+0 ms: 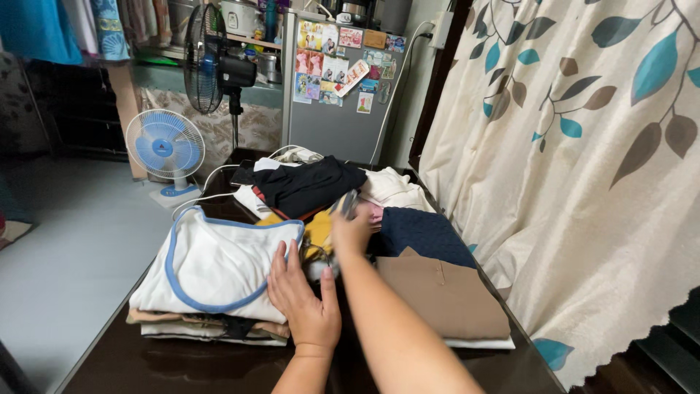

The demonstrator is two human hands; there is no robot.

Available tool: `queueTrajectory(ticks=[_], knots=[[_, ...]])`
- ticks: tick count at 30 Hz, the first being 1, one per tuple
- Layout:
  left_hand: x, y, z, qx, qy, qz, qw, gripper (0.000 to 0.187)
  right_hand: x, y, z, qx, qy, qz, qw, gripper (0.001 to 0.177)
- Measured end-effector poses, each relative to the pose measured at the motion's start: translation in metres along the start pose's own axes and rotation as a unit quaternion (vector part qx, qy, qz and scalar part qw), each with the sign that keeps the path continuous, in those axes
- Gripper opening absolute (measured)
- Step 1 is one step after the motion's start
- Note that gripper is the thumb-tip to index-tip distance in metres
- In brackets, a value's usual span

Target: The person folds multiple items of clothing, including shirts and a dress, on a dark table surface.

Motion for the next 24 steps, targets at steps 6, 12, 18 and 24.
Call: queueTrajectory(ticks=[6, 12, 18, 24], knots=[[-0.007, -0.003, 0.007, 0.022, -0.001, 0.016, 1.000, 0.064, 0.054, 0.017, 0.065, 0.050, 0.002, 0.028, 0.998, 0.044], [-0.016, -0.006, 0.012, 0.031, 0.042, 0.072, 0.996, 0.050, 0.027, 0.038, 0.010, 0.071, 0.076, 0.337, 0.936, 0.047], [-0.017, -0.007, 0.009, 0.037, 0.068, 0.126, 0.989, 0.040, 0.034, 0.053, -0.006, 0.062, -0.288, 0.387, 0.874, 0.047], [-0.014, -0.004, 0.006, 0.036, 0.060, 0.125, 0.990, 0.042, 0.082, 0.128, 0.064, 0.131, -0.204, 0.101, 0.965, 0.012]])
Point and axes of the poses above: each hand's wrist, its own y-axis towards the middle knuckle, its own x-axis out of the back of the hand, z = x × y, the point moved 5 cm from there along y, towards the middle knuckle, and after that the axes turned 5 degrees about z, right-handed, at the moved point
